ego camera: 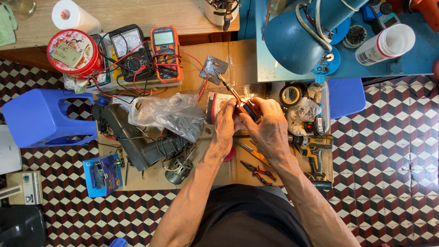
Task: The person uses a soldering iron to attach wires to a small electronic device. They repeatedly heat the connection points and apply solder to secure the wires in place.
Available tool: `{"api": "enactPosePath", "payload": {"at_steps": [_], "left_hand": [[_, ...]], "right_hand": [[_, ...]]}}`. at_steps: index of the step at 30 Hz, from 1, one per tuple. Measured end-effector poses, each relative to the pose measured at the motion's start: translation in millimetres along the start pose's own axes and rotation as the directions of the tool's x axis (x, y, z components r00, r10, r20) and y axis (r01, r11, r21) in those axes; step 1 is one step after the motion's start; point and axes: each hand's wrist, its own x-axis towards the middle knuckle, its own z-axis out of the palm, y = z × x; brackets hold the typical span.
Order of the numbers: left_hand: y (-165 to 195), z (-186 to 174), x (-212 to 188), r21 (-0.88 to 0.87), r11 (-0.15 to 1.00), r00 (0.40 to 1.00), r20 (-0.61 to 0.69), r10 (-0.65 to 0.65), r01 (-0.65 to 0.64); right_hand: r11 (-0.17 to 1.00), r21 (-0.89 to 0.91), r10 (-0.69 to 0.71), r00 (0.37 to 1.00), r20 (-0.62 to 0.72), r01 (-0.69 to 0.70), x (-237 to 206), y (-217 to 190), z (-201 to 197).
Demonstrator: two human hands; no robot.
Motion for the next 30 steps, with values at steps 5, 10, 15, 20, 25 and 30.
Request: {"api": "enactPosePath", "payload": {"at_steps": [5,10,15,20,25,30], "left_hand": [[-5.6,-10.9,4.1,0.013,1.000,0.997,-0.082,0.012,-0.011],[-3.3,-12.0,6.7,0.040,0.999,0.993,-0.112,0.018,-0.014],[3.8,-13.5,9.4,0.062,0.996,0.995,-0.072,0.076,-0.071],[16.1,-19.4,2.2,0.196,0.976,0.980,-0.151,0.128,-0.097],[21.1,-28.6,-5.4,0.613,0.789,0.963,-0.187,0.192,-0.038],[16.7,-44.3,-14.5,0.774,0.620,0.958,-0.068,0.277,-0.124]], "right_hand": [[0.994,0.094,0.045,0.997,0.056,-0.050,3.6,3.6,8.8],[0.981,0.180,0.059,0.991,0.116,-0.080,14.9,15.4,15.5],[0.965,0.241,0.072,0.988,0.133,-0.102,26.7,23.6,26.2],[0.973,0.215,0.058,0.988,0.141,-0.088,27.1,12.2,31.6],[0.991,0.132,0.010,0.992,0.125,-0.027,21.0,9.0,30.0],[0.987,0.027,-0.161,0.984,0.072,0.159,11.8,5.4,39.8]]}}
